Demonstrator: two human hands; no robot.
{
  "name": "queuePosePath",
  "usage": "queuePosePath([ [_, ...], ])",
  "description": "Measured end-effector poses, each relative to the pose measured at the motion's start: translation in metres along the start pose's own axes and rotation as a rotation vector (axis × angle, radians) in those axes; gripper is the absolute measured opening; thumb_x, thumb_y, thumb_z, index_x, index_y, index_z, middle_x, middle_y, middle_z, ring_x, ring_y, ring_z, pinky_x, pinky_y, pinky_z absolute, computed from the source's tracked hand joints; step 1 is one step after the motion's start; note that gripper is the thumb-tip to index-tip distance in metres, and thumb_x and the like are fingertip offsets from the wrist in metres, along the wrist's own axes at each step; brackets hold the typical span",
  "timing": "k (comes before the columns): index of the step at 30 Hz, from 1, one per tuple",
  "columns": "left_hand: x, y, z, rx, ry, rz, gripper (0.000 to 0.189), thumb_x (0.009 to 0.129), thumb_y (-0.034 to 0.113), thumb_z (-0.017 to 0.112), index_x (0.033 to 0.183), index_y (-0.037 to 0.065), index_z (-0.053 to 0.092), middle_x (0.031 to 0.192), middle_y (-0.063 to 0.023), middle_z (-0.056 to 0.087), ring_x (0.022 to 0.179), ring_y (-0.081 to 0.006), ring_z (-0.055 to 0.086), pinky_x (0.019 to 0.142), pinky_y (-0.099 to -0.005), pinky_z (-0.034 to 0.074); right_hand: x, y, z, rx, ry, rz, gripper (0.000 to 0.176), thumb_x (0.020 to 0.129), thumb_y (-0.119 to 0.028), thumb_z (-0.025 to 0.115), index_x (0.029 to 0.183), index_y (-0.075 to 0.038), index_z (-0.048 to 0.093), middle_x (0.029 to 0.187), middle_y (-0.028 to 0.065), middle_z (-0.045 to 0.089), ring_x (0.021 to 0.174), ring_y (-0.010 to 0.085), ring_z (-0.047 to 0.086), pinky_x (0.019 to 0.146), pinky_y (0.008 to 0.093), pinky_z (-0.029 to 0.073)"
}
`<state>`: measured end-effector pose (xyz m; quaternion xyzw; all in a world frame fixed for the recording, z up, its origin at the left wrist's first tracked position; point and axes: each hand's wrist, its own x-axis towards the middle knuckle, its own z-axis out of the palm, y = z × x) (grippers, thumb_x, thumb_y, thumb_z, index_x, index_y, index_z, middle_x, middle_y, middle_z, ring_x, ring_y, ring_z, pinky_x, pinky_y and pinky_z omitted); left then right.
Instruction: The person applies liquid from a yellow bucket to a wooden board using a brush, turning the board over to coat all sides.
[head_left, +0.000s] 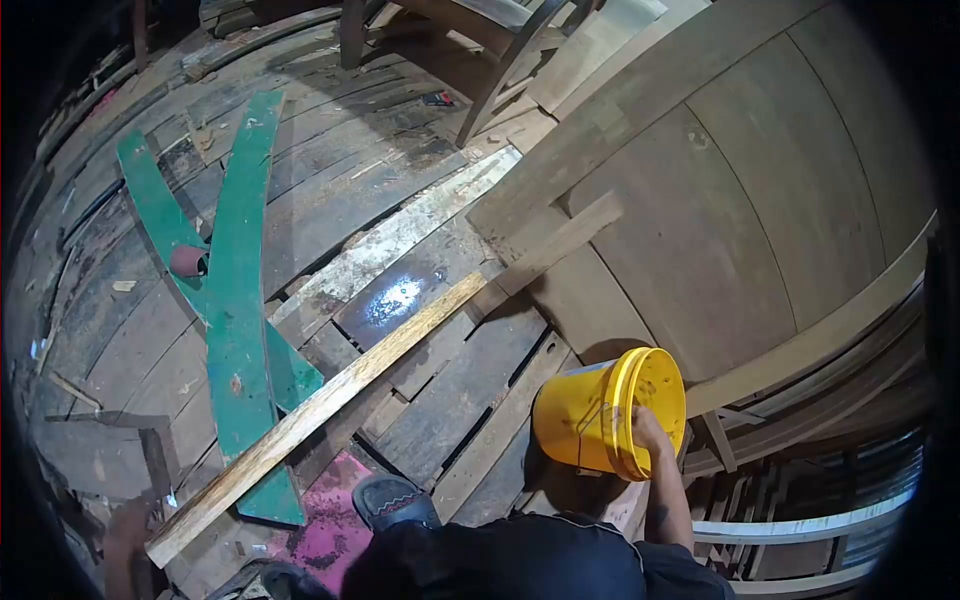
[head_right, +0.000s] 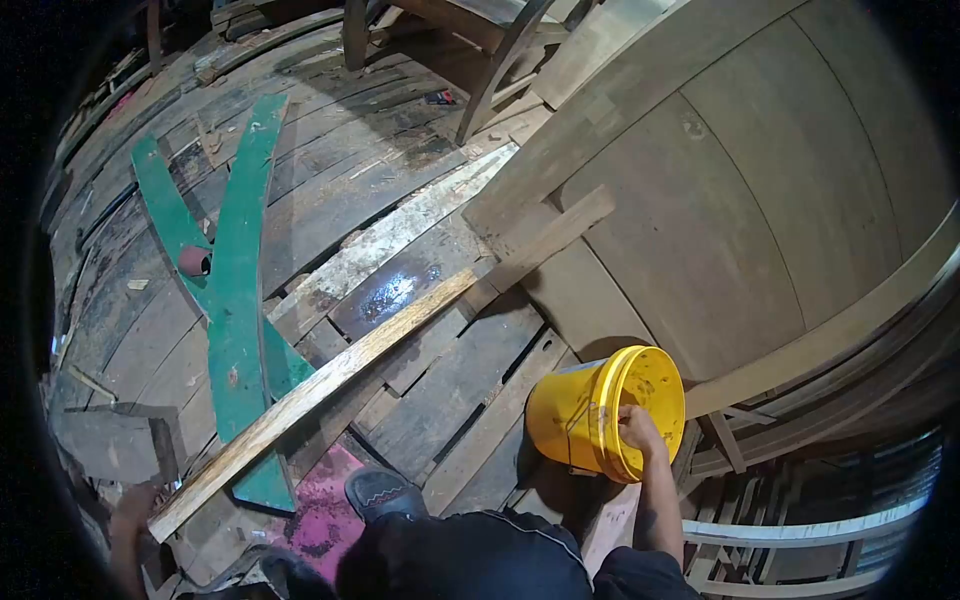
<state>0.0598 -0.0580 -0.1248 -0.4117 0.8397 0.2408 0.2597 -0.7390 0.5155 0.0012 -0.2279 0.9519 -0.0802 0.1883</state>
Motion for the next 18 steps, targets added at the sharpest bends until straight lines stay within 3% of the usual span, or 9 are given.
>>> queuePosePath([
  [1,0.0,0.026,-0.015,0.022,-0.068,0.062,0.034,0.082,0.028,0.07,0.108,0.007,0.073,0.106,-0.0218,0.07,0.1,-0.0406,0.066,0.089,-0.0482,0.052,-0.002,-0.002,0.0,0.024,-0.026,-0.002,0.021,0.088,-0.018,0.075,0.103,-0.003,0.077,0.086,0.0208,0.073,0.076,0.0305,0.071,0.074,0.0378,0.054],
  [2,0.002,0.055,-0.031,-0.178,-0.186,-0.15,0.046,0.091,0.044,0.059,0.118,0.008,0.071,0.115,-0.0225,0.071,0.109,-0.0384,0.068,0.09,-0.0473,0.053,-0.002,-0.002,0.0,0.086,-0.048,-0.058,0.026,0.09,-0.025,0.075,0.1,-0.001,0.076,0.082,0.0195,0.074,0.073,0.0267,0.071,0.073,0.0372,0.054],
  [5,0.022,0.012,0.027,-0.105,-0.169,0.09,0.031,0.094,0.028,0.054,0.108,0.008,0.074,0.104,-0.0208,0.072,0.095,-0.0391,0.07,0.086,-0.0474,0.055,0.006,0.015,0.006,-0.136,-0.081,-0.12,0.029,0.092,-0.026,0.074,0.098,0.002,0.076,0.081,0.0157,0.075,0.074,0.0191,0.069,0.073,0.0355,0.054],
  [6,0.008,0.062,-0.008,-0.108,-0.227,-0.123,0.03,0.095,0.029,0.055,0.108,0.009,0.074,0.105,-0.0209,0.071,0.099,-0.0385,0.07,0.087,-0.0475,0.055,0.005,0.015,0.006,-0.18,-0.143,-0.034,0.029,0.096,-0.025,0.07,0.102,0.002,0.075,0.086,0.0086,0.076,0.08,0.0156,0.067,0.076,0.0346,0.054],
  [7,0.01,0.053,-0.002,-0.108,-0.231,-0.133,0.03,0.095,0.029,0.055,0.108,0.009,0.074,0.105,-0.0209,0.071,0.099,-0.0385,0.07,0.087,-0.0475,0.055,0.003,0.014,0.007,-0.179,-0.152,-0.039,0.029,0.096,-0.025,0.07,0.102,0.002,0.075,0.086,0.0086,0.076,0.08,0.0156,0.067,0.076,0.0346,0.054],
  [11,0.011,0.048,0.003,-0.144,-0.12,0.059,0.028,0.095,0.029,0.055,0.107,0.011,0.073,0.106,-0.0204,0.071,0.101,-0.0386,0.069,0.088,-0.0495,0.054,0.004,0.017,0.006,0.29,-0.128,0.001,0.03,0.103,-0.025,0.061,0.114,0.0,0.071,0.095,0.0016,0.072,0.084,0.0152,0.065,0.078,0.032,0.053],
  [14,-0.002,0.079,-0.028,-0.046,-0.092,-0.038,0.028,0.095,0.027,0.055,0.109,0.009,0.071,0.105,-0.0209,0.071,0.101,-0.0374,0.069,0.087,-0.0479,0.054,-0.002,-0.007,-0.005,0.557,0.26,0.038,0.028,0.106,-0.03,0.055,0.1,-0.004,0.065,0.08,-0.0033,0.062,0.07,0.0058,0.054,0.065,0.0233,0.045],
  [16,-0.01,0.097,-0.049,-0.266,-0.131,-0.173,0.038,0.095,0.033,0.057,0.116,0.004,0.069,0.115,-0.0258,0.069,0.107,-0.0395,0.067,0.09,-0.0463,0.052,0.0,-0.021,-0.015,0.615,0.451,0.018,0.03,0.107,-0.032,0.054,0.092,-0.008,0.061,0.078,-0.005,0.054,0.068,0.0051,0.049,0.061,0.0238,0.041],
  [18,-0.016,0.086,-0.042,-0.251,-0.08,-0.098,0.037,0.093,0.032,0.058,0.115,0.004,0.069,0.115,-0.0256,0.069,0.107,-0.0401,0.067,0.09,-0.0465,0.051,-0.001,-0.03,-0.028,0.662,0.645,-0.002,0.033,0.108,-0.035,0.053,0.085,-0.011,0.057,0.075,-0.0068,0.047,0.066,0.0043,0.044,0.058,0.0242,0.036],
])
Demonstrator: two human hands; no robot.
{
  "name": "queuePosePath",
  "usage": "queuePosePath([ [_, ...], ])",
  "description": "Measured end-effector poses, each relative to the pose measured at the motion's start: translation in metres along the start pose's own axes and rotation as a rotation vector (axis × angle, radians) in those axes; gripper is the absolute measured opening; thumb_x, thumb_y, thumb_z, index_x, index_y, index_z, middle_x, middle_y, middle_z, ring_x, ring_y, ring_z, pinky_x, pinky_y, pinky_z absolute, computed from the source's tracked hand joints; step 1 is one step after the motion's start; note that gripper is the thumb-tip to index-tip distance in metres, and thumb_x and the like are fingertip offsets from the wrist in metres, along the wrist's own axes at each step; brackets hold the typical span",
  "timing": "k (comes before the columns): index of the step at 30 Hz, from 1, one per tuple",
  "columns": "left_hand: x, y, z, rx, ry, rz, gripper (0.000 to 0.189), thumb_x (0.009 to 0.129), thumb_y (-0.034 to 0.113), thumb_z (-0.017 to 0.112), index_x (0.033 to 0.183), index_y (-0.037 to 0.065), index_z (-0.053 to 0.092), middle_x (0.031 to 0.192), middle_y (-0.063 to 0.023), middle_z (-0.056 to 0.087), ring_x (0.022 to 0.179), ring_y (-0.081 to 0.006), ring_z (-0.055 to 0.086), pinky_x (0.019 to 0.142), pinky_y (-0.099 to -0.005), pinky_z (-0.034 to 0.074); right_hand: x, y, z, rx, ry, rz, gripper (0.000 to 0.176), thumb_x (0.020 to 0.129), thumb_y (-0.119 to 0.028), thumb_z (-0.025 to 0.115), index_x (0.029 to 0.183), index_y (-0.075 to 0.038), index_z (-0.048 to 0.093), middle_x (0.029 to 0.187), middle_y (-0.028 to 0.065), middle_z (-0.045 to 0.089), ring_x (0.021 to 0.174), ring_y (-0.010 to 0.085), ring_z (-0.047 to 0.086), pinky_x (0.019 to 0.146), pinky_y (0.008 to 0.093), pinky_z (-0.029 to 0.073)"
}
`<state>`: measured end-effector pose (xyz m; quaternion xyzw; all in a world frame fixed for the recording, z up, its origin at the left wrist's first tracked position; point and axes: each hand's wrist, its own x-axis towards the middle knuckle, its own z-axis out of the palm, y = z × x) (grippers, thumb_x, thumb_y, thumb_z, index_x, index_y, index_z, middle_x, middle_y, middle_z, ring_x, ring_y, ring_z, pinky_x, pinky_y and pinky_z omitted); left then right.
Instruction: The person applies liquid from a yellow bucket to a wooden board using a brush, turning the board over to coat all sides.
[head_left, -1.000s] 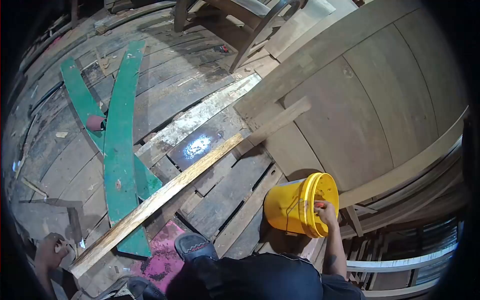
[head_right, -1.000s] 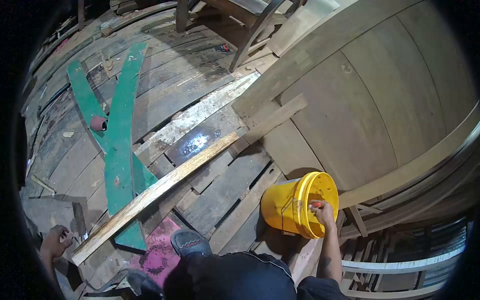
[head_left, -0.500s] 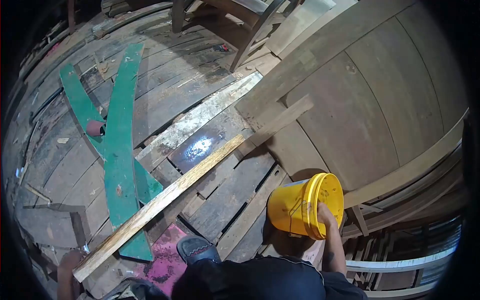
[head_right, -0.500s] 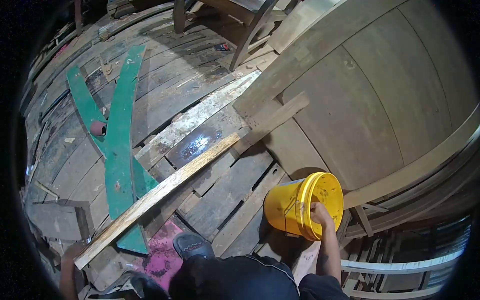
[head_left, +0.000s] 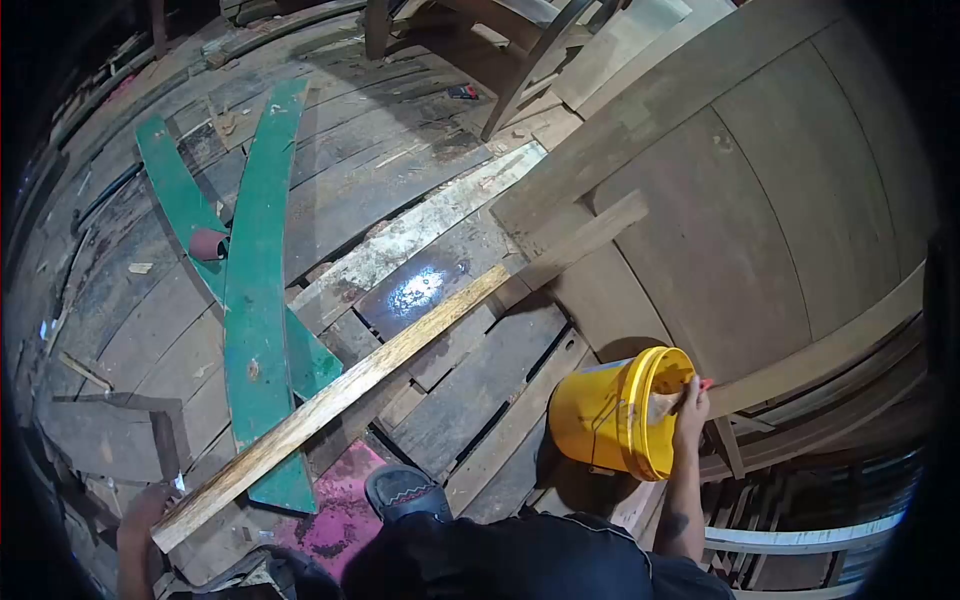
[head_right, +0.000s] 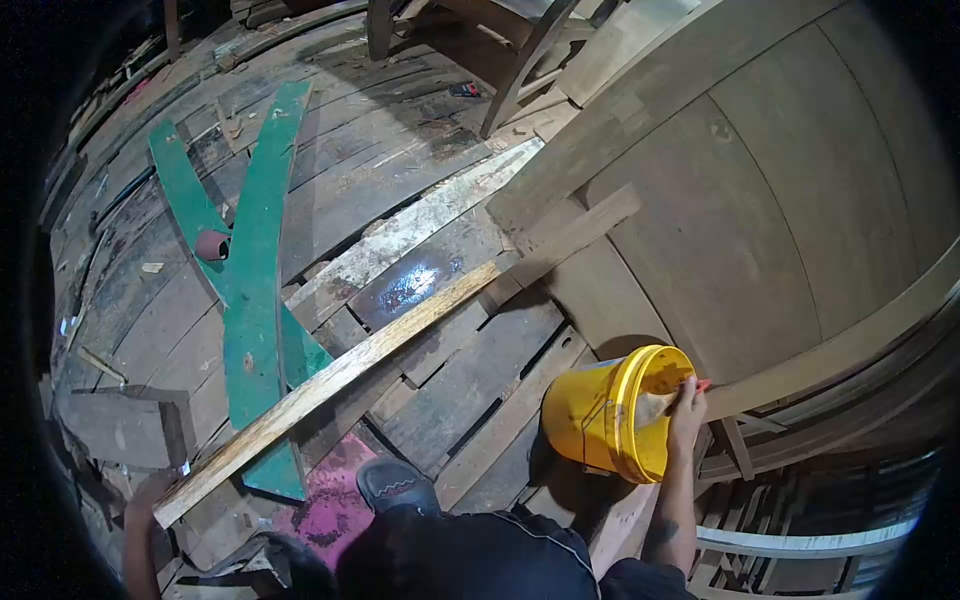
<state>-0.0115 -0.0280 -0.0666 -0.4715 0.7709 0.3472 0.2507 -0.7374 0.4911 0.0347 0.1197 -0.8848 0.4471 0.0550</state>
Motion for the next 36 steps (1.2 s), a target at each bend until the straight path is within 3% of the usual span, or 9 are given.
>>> queuePosePath([
  [3,0.005,-0.046,0.015,0.046,0.068,0.137,0.031,0.087,0.023,0.061,0.111,0.005,0.069,0.109,-0.0223,0.069,0.101,-0.0373,0.067,0.086,-0.0448,0.052,0.004,-0.027,-0.007,0.19,0.277,0.0,0.042,0.11,-0.037,0.047,0.073,-0.016,0.042,0.068,-0.0076,0.038,0.061,0.0043,0.039,0.056,0.0253,0.032],
  [11,-0.016,-0.021,-0.004,0.127,0.12,0.283,0.029,0.08,0.017,0.064,0.107,0.007,0.065,0.105,-0.0181,0.067,0.098,-0.0345,0.066,0.083,-0.0426,0.052,0.002,-0.092,-0.03,0.111,0.55,-0.304,0.039,0.108,-0.037,0.051,0.082,-0.008,0.054,0.076,-0.0041,0.047,0.071,0.0074,0.043,0.066,0.0261,0.037],
  [13,-0.004,-0.042,0.008,-0.047,0.169,0.204,0.036,0.078,0.024,0.07,0.105,0.0,0.071,0.102,-0.0269,0.07,0.099,-0.0421,0.067,0.084,-0.0467,0.052,-0.007,-0.128,-0.025,0.164,0.593,-0.372,0.038,0.109,-0.036,0.051,0.083,-0.008,0.056,0.076,-0.0046,0.046,0.071,0.0078,0.045,0.067,0.0265,0.038],
  [14,0.017,-0.094,0.024,0.062,0.134,0.33,0.034,0.078,0.021,0.068,0.109,0.007,0.063,0.103,-0.0181,0.066,0.097,-0.0362,0.066,0.082,-0.0438,0.052,-0.008,-0.137,-0.024,0.161,0.596,-0.374,0.038,0.109,-0.036,0.051,0.083,-0.008,0.056,0.076,-0.0046,0.046,0.071,0.0078,0.045,0.067,0.0265,0.038],
  [17,-0.01,-0.021,0.0,0.067,0.159,0.16,0.037,0.079,0.022,0.068,0.112,0.007,0.063,0.101,-0.0191,0.066,0.096,-0.0383,0.066,0.082,-0.0445,0.052,-0.012,-0.159,-0.021,0.398,0.568,-0.364,0.036,0.108,-0.038,0.051,0.09,-0.008,0.059,0.08,-0.0037,0.048,0.067,0.0075,0.045,0.063,0.0262,0.039],
  [20,-0.014,-0.013,-0.005,0.107,0.133,0.124,0.044,0.079,0.027,0.07,0.117,0.008,0.063,0.1,-0.0207,0.065,0.097,-0.0407,0.065,0.085,-0.0465,0.051,-0.023,-0.174,0.005,0.716,0.317,-0.3,0.031,0.108,-0.036,0.049,0.098,-0.009,0.061,0.077,-0.0017,0.057,0.056,0.0049,0.048,0.048,0.0204,0.037],
  [25,-0.02,-0.064,0.016,0.157,0.242,0.173,0.049,0.074,0.028,0.076,0.118,0.009,0.064,0.111,-0.0217,0.065,0.108,-0.0428,0.061,0.093,-0.0489,0.048,-0.06,-0.192,0.095,0.985,0.08,0.129,0.033,0.105,-0.039,0.055,0.103,-0.007,0.063,0.068,-0.0036,0.054,0.059,0.0063,0.053,0.055,0.0212,0.044],
  [29,-0.043,-0.067,0.018,0.342,0.253,0.077,0.044,0.079,0.028,0.072,0.117,0.007,0.064,0.111,-0.0223,0.065,0.108,-0.043,0.062,0.092,-0.0494,0.049,-0.087,-0.18,0.147,0.973,-0.239,0.171,0.037,0.107,-0.041,0.049,0.112,-0.006,0.061,0.083,0.0025,0.061,0.073,0.0136,0.055,0.07,0.0311,0.048],
  [36,-0.053,0.015,-0.014,0.207,0.112,0.067,0.042,0.083,0.03,0.069,0.118,0.006,0.066,0.106,-0.0217,0.068,0.105,-0.0408,0.064,0.095,-0.0475,0.05,-0.141,-0.194,0.205,0.991,-0.579,0.202,0.039,0.104,-0.042,0.052,0.117,-0.006,0.06,0.094,0.0069,0.064,0.078,0.0176,0.059,0.066,0.0342,0.048],
])
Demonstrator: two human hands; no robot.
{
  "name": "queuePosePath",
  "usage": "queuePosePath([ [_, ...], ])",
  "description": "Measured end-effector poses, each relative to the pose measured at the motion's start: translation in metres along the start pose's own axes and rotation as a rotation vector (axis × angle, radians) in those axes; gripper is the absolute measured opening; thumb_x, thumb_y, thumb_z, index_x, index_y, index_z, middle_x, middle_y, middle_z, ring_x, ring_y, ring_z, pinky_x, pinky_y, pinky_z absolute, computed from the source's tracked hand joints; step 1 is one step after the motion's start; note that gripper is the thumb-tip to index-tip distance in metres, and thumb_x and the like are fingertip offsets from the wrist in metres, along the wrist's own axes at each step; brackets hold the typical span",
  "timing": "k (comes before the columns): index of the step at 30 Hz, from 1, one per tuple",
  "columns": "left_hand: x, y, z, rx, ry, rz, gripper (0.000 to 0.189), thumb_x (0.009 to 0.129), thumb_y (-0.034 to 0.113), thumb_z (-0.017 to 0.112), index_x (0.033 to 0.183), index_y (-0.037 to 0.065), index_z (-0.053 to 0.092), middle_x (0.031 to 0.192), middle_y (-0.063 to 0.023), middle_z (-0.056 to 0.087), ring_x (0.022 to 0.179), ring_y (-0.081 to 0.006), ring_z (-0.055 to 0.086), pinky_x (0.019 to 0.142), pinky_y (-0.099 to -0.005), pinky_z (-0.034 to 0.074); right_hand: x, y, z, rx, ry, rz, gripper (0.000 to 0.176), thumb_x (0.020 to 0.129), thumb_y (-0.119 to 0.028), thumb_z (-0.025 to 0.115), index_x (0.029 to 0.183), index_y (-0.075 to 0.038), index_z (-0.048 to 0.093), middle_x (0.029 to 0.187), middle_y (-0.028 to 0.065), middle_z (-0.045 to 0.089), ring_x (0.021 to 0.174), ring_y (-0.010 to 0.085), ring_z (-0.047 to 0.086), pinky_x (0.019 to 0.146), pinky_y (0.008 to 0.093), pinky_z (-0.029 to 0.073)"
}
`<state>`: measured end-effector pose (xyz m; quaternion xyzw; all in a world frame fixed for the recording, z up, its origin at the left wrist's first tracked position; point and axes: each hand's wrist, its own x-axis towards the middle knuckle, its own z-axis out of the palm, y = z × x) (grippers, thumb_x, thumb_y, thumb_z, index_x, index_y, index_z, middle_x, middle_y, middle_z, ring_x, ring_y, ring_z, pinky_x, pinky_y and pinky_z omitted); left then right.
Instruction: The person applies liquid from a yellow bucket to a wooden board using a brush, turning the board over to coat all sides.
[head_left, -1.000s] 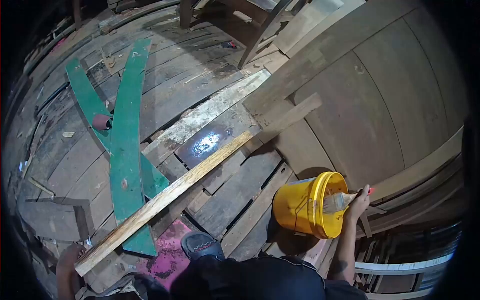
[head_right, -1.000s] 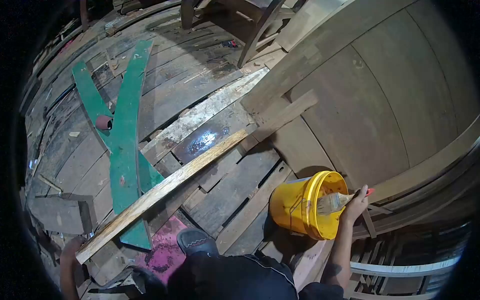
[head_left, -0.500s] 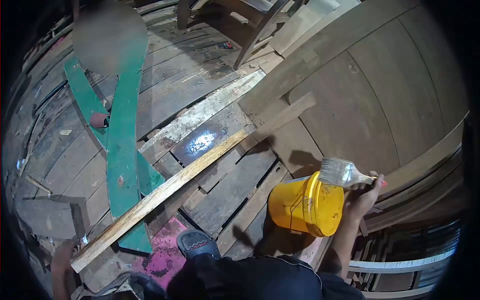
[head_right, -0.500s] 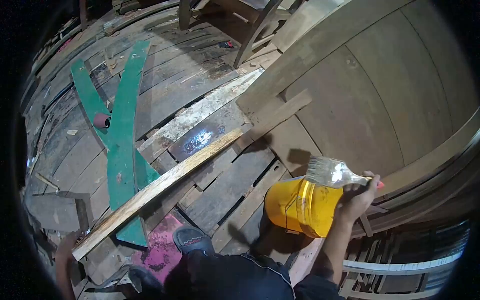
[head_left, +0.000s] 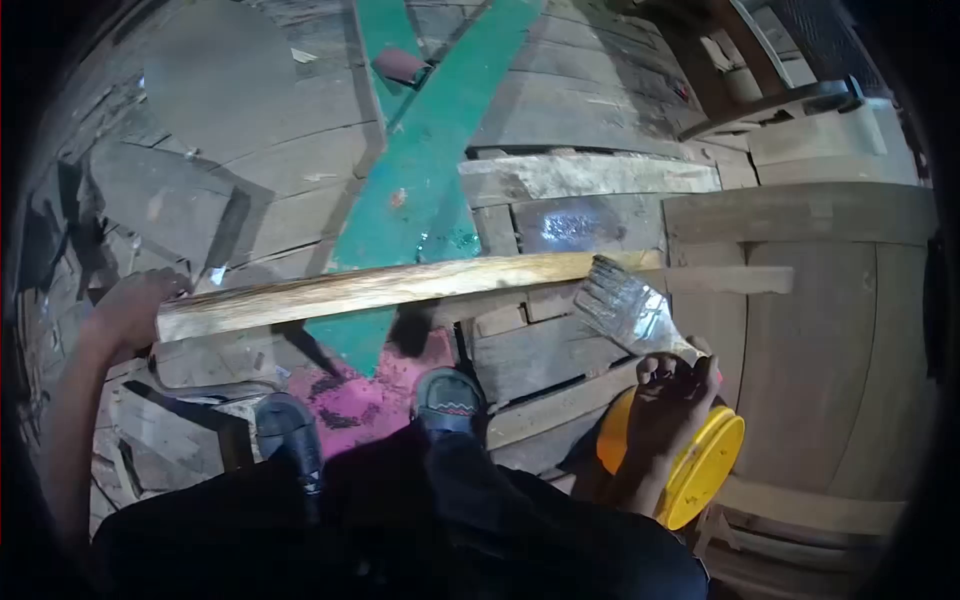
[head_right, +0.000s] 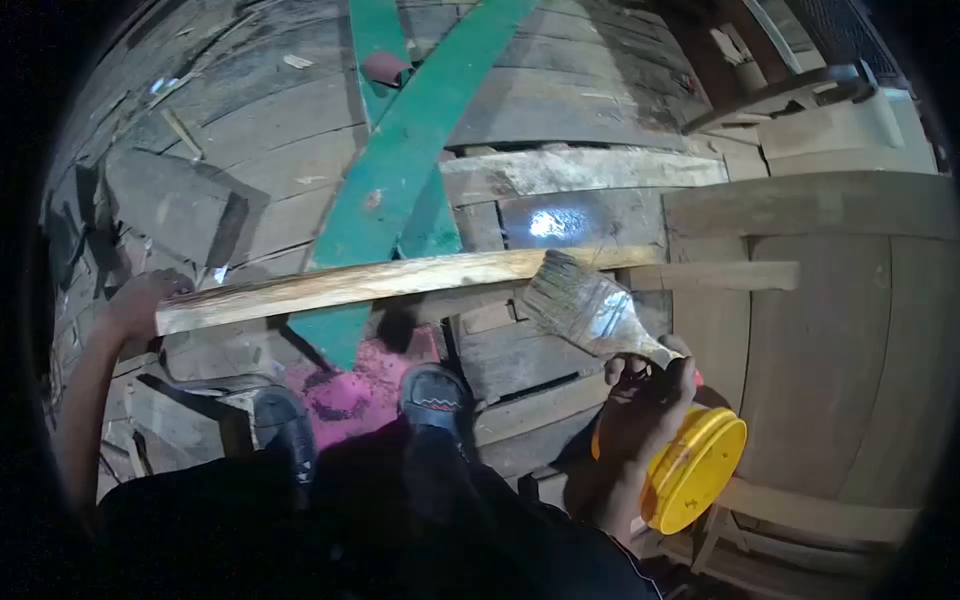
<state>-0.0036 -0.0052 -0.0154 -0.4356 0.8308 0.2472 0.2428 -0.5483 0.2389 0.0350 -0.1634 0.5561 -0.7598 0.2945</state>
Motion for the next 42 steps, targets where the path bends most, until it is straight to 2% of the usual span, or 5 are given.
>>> queuePosePath([
  [10,0.006,0.008,-0.01,0.033,0.041,-0.04,0.05,0.078,0.011,0.067,0.128,0.012,0.066,0.11,-0.0222,0.07,0.1,-0.0418,0.068,0.088,-0.047,0.054,-0.025,0.018,0.081,0.072,-0.287,0.174,0.041,0.1,-0.048,0.059,0.118,-0.011,0.058,0.084,0.0038,0.059,0.071,0.0154,0.055,0.062,0.0328,0.046],
  [14,-0.008,0.007,-0.01,-0.041,0.107,0.037,0.038,0.084,0.028,0.07,0.115,0.006,0.069,0.113,-0.0207,0.068,0.106,-0.042,0.065,0.092,-0.0469,0.052,-0.031,0.014,0.091,0.071,-0.309,0.098,0.029,0.101,-0.037,0.063,0.113,-0.011,0.058,0.082,-0.0011,0.053,0.072,0.0106,0.047,0.068,0.0259,0.045],
  [18,-0.009,-0.009,0.014,-0.082,0.058,-0.003,0.046,0.081,0.027,0.075,0.119,0.003,0.065,0.111,-0.0224,0.067,0.107,-0.0423,0.064,0.094,-0.0472,0.051,-0.026,0.04,0.07,-0.142,-0.196,0.047,0.039,0.099,-0.041,0.061,0.119,-0.008,0.055,0.086,0.006,0.06,0.078,0.0181,0.061,0.068,0.0347,0.048],
  [29,0.001,-0.001,-0.01,-0.141,-0.007,-0.029,0.05,0.085,0.031,0.074,0.128,0.006,0.063,0.12,-0.0202,0.068,0.115,-0.0377,0.064,0.097,-0.0449,0.05,-0.029,0.048,0.056,-0.291,-0.691,-0.159,0.036,0.107,-0.029,0.052,0.133,-0.005,0.046,0.107,0.0218,0.067,0.088,0.0323,0.068,0.075,0.0416,0.054],
  [42,0.016,-0.019,0.025,-0.092,0.001,0.009,0.041,0.086,0.028,0.071,0.119,0.005,0.065,0.118,-0.0208,0.066,0.113,-0.0403,0.062,0.096,-0.0454,0.05,-0.011,0.038,-0.022,-0.878,-0.345,-0.437,0.028,0.105,-0.007,0.054,0.13,0.005,0.056,0.114,0.0169,0.068,0.1,0.0216,0.069,0.09,0.0309,0.052],
])
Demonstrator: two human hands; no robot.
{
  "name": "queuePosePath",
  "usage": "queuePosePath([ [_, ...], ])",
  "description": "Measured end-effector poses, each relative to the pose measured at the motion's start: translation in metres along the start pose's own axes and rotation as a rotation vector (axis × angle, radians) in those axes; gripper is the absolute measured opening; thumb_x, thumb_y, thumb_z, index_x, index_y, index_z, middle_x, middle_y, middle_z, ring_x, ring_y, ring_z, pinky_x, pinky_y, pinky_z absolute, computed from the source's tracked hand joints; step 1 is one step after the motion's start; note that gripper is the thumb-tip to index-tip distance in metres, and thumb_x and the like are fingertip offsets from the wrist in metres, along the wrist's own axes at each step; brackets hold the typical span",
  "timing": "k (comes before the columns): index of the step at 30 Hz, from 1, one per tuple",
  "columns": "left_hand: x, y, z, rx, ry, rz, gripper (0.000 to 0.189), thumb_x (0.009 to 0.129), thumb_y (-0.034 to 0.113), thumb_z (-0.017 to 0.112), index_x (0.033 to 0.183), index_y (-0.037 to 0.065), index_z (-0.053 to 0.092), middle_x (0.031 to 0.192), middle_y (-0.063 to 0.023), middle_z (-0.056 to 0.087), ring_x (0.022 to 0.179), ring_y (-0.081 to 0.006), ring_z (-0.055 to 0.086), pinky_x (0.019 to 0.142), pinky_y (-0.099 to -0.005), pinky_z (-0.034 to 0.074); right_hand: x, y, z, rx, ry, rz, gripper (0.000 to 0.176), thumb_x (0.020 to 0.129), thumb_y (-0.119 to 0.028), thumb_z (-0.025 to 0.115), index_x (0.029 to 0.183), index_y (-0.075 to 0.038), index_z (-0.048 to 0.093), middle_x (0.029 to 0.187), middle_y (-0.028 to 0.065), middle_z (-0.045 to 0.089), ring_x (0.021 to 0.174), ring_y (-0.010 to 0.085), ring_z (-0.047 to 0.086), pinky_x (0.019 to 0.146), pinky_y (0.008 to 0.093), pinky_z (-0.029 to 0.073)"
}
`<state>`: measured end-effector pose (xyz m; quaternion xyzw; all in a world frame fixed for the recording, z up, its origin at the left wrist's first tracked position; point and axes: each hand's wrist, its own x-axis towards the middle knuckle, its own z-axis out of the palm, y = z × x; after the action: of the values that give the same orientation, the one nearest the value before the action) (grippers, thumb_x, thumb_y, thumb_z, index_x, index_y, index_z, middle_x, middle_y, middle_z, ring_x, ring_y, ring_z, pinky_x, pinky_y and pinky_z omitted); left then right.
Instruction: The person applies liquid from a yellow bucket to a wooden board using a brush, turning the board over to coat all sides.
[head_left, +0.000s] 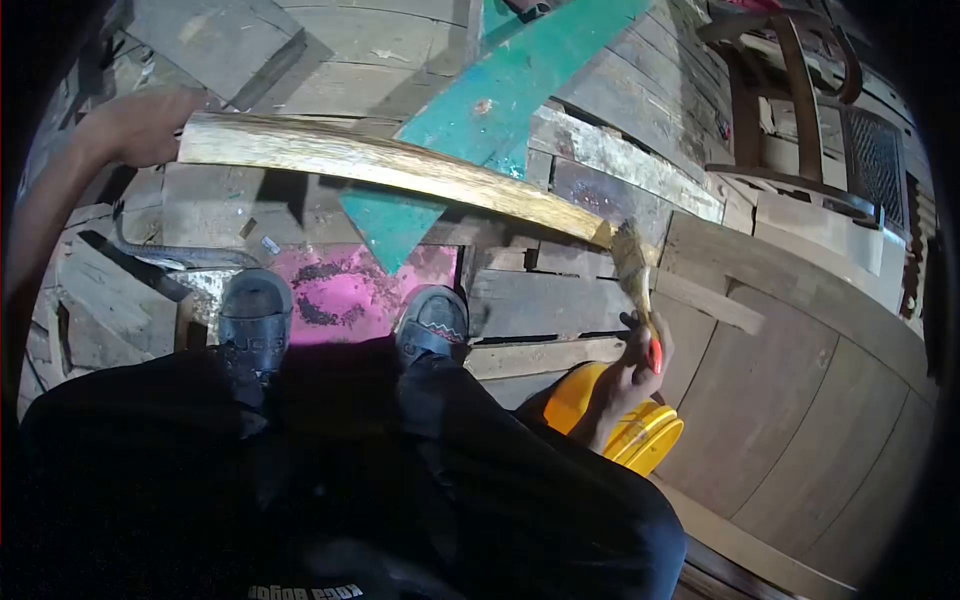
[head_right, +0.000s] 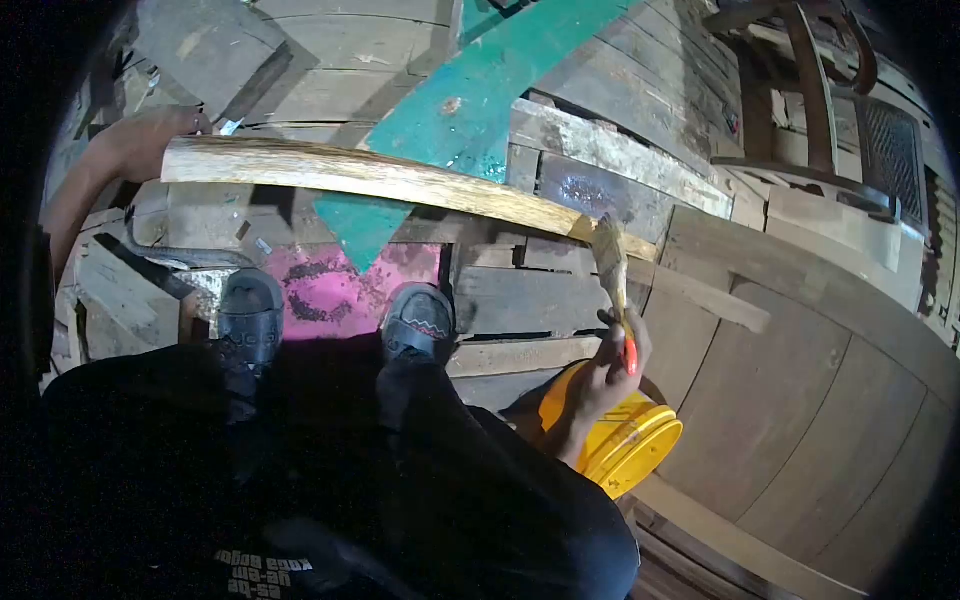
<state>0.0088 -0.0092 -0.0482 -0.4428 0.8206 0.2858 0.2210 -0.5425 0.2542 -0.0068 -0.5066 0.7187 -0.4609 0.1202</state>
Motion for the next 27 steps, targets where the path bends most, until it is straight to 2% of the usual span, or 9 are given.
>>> queuePosePath([
  [3,-0.001,0.007,-0.005,0.006,0.055,-0.032,0.04,0.086,0.028,0.07,0.118,0.004,0.066,0.118,-0.0225,0.066,0.113,-0.0406,0.063,0.096,-0.0446,0.05,0.004,-0.019,0.016,-0.114,-0.106,-0.051,0.026,0.099,0.003,0.056,0.124,0.002,0.061,0.112,0.0153,0.068,0.103,0.0231,0.066,0.089,0.0335,0.051],
  [5,0.003,-0.01,0.006,0.033,0.098,0.052,0.042,0.087,0.028,0.069,0.12,0.004,0.065,0.117,-0.0236,0.066,0.113,-0.041,0.062,0.097,-0.045,0.05,0.011,-0.041,0.026,-0.301,-0.211,-0.266,0.033,0.085,0.008,0.065,0.117,-0.001,0.066,0.103,0.0177,0.068,0.092,0.0296,0.067,0.084,0.0352,0.052],
  [7,0.005,-0.005,-0.005,-0.038,0.011,0.055,0.043,0.087,0.023,0.067,0.128,0.01,0.062,0.117,-0.0197,0.067,0.115,-0.0397,0.062,0.098,-0.0477,0.049,0.011,-0.056,0.033,-0.258,-0.268,-0.301,0.036,0.079,0.008,0.068,0.113,-0.003,0.068,0.1,0.018,0.067,0.089,0.0322,0.068,0.075,0.0372,0.054],
  [10,0.007,0.001,-0.012,0.116,0.028,0.031,0.041,0.085,0.02,0.069,0.123,0.009,0.063,0.114,-0.019,0.068,0.11,-0.0393,0.063,0.094,-0.0486,0.05,0.02,-0.084,0.039,-0.036,-0.409,-0.323,0.038,0.075,0.006,0.07,0.112,-0.005,0.07,0.104,0.0176,0.067,0.084,0.0307,0.07,0.07,0.0358,0.057],
  [13,0.003,0.005,-0.018,0.035,0.093,0.085,0.046,0.084,0.02,0.07,0.128,0.01,0.062,0.114,-0.021,0.068,0.11,-0.04,0.063,0.092,-0.0491,0.05,0.022,-0.096,0.045,0.15,-0.516,-0.261,0.034,0.078,0.002,0.071,0.111,-0.008,0.072,0.106,0.0164,0.067,0.091,0.0315,0.069,0.078,0.0385,0.055],
  [15,0.003,0.014,-0.031,0.096,0.005,0.044,0.05,0.084,0.021,0.071,0.131,0.011,0.061,0.115,-0.0227,0.068,0.112,-0.0407,0.063,0.094,-0.0484,0.05,0.024,-0.098,0.049,0.22,-0.522,-0.329,0.023,0.085,-0.001,0.068,0.107,-0.005,0.07,0.104,0.0184,0.066,0.088,0.0263,0.068,0.074,0.0358,0.054],
  [17,0.0,0.014,-0.031,0.071,-0.008,0.017,0.05,0.084,0.022,0.072,0.131,0.011,0.061,0.115,-0.0229,0.068,0.112,-0.0413,0.062,0.095,-0.0475,0.05,0.015,-0.089,0.043,0.271,-0.578,-0.134,0.028,0.081,-0.002,0.071,0.109,-0.007,0.073,0.107,0.0145,0.067,0.101,0.0328,0.066,0.087,0.0396,0.052],
  [24,0.004,-0.007,-0.018,0.023,-0.077,0.04,0.052,0.082,0.026,0.074,0.129,0.009,0.06,0.122,-0.0199,0.066,0.117,-0.0398,0.061,0.1,-0.0458,0.049,0.0,-0.034,0.007,0.2,-0.216,0.061,0.023,0.084,0.002,0.072,0.106,-0.003,0.067,0.106,0.0147,0.065,0.098,0.0277,0.065,0.086,0.0365,0.051],
  [27,0.007,-0.002,-0.018,-0.023,-0.088,-0.016,0.05,0.083,0.031,0.073,0.127,0.009,0.061,0.127,-0.0197,0.064,0.118,-0.0397,0.06,0.101,-0.0461,0.048,0.013,-0.024,-0.013,-0.115,-0.181,-0.075,0.029,0.081,0.007,0.072,0.108,-0.004,0.07,0.109,0.0141,0.065,0.098,0.0282,0.065,0.085,0.0352,0.051],
])
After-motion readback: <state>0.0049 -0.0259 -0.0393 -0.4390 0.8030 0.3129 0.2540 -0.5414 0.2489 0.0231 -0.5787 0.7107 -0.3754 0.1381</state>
